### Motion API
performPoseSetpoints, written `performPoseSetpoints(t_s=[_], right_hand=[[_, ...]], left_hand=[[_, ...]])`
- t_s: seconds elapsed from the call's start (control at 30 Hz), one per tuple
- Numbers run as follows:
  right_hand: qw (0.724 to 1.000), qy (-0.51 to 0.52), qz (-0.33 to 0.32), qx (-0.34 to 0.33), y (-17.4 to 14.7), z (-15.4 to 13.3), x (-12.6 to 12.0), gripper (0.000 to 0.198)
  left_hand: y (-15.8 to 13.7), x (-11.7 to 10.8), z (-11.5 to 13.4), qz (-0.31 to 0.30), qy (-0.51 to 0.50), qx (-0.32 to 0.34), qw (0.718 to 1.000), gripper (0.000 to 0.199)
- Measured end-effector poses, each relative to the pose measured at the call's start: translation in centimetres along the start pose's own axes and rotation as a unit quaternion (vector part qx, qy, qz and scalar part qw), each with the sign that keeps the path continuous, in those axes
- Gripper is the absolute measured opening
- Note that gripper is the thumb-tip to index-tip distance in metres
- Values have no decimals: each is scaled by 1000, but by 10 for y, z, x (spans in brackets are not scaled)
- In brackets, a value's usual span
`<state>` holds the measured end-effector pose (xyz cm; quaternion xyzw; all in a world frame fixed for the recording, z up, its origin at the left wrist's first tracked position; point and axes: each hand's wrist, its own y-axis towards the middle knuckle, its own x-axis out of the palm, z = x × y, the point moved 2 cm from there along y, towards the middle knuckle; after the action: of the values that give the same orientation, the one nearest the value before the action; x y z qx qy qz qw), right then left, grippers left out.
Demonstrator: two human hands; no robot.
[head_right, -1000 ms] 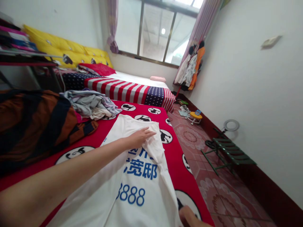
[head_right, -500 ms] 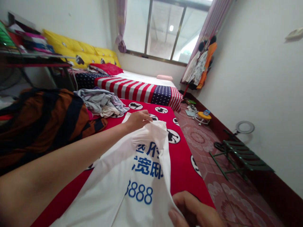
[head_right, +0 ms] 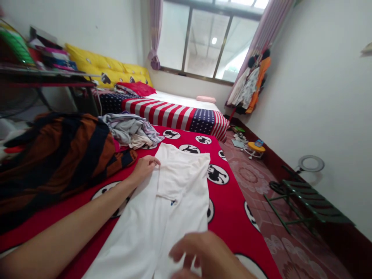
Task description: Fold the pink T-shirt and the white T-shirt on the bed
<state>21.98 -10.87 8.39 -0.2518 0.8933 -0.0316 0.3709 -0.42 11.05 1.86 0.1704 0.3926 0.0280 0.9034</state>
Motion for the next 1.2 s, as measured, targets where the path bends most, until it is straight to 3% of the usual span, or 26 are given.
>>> performPoseSetpoints(t_s=[0.13,0.27,0.4,0.5,0.6,0.67,0.77,0.87,0.93,1.07,1.2], right_hand=[[985,27,170,2,61,35,-70,24],[939,-52,339,38,135,83,-131,23],[912,-143,379,65,185,109,-164,34],[919,-147,357,80,204,120,-172,38],[922,-141,346,98,211,129,-177,17],[912,-138,372,105,212,134,-182,17],[878,-141,446,101,213,136,-191,34],[849,-160,492,103,218,137,-188,42],[840,-179,499,114,221,140,-179,40],[839,-228,465,164,227,147,-160,29],[843,-263,416,219,226,137,-158,25]], left_hand=[[13,7,18,-13,44,-66,997,43],[25,16,31,-53,100,-114,987,55],[22,24,25,-39,117,-119,985,41],[16,27,20,-20,100,-91,991,25],[12,26,19,9,66,-78,995,13],[11,27,19,39,31,-72,996,7],[12,27,22,80,-11,-45,996,2],[13,26,22,86,-6,-60,994,4],[13,26,21,70,5,-84,994,16],[13,25,21,58,31,-88,994,43],[11,26,20,63,32,-48,996,48]])
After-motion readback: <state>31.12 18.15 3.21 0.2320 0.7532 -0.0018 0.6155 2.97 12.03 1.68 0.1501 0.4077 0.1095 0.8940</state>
